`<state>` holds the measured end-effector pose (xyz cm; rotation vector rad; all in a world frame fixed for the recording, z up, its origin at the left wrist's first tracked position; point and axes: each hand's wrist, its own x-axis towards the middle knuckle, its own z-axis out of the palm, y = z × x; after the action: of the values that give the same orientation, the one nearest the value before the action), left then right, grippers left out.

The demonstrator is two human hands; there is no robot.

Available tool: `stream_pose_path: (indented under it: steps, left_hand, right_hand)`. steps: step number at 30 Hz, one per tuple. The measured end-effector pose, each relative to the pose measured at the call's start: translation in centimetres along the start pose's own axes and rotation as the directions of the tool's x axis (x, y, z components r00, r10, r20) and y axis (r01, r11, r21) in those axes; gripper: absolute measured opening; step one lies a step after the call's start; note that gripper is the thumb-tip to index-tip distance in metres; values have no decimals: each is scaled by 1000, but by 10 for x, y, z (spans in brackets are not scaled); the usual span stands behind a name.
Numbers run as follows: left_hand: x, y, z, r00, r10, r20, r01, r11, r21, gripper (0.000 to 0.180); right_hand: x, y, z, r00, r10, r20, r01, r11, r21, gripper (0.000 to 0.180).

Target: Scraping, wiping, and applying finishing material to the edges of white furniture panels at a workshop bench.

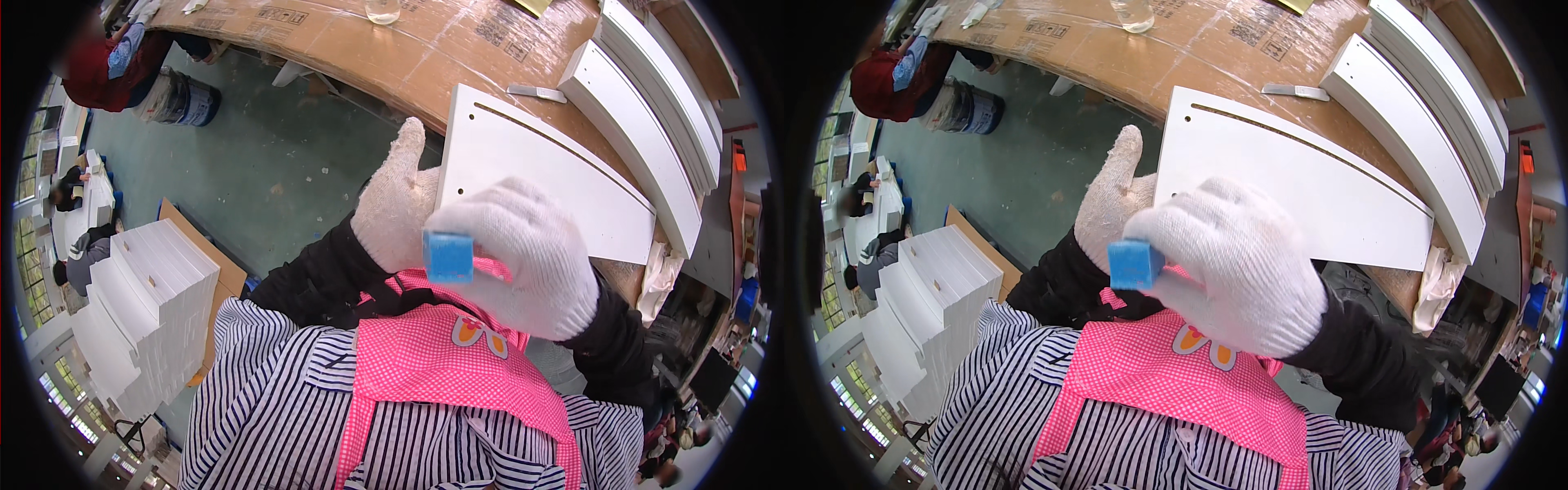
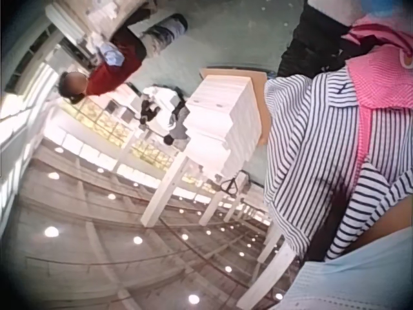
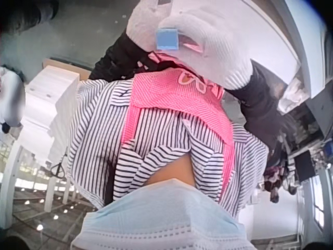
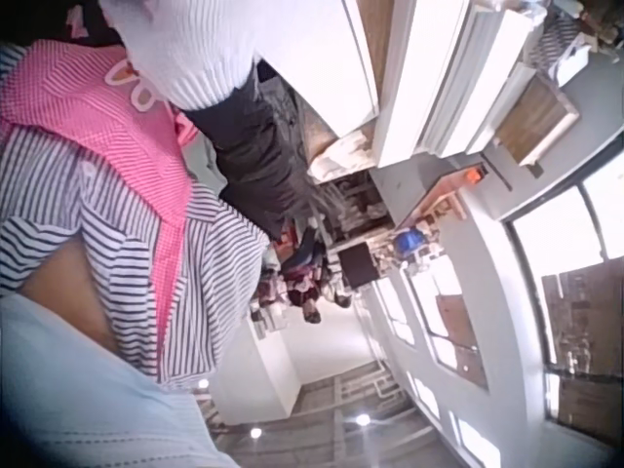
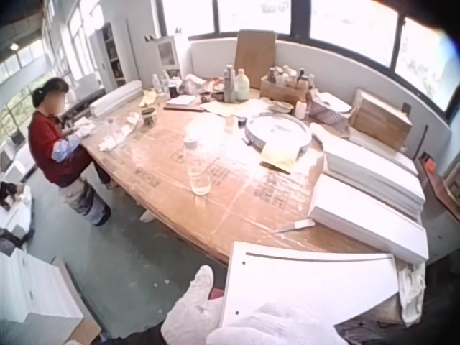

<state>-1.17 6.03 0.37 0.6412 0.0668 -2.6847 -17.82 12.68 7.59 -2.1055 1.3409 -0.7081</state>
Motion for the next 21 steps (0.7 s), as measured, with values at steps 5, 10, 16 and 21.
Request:
stream_pose_path:
  steps: [5, 10, 16, 21]
  left_hand:
    - [7, 3, -16, 945, -61, 320, 141, 963, -232, 102]
    - [11, 2, -28, 868, -48, 495, 204, 942, -265, 100]
    - [5, 4, -26, 993, -48, 108, 61, 991, -121, 101]
    - [2, 6, -14, 965, 8, 263, 18, 995, -93, 102]
  right_hand:
    - [-37, -2, -5, 981, 176, 85, -191, 950, 247, 38]
    - [-43, 9, 10, 957, 150, -249, -117, 983, 145, 46]
    - [-29, 13, 43, 940, -160, -302, 134, 985, -107, 62]
    - [-54, 19, 43, 926, -56, -372, 16, 994, -111, 58]
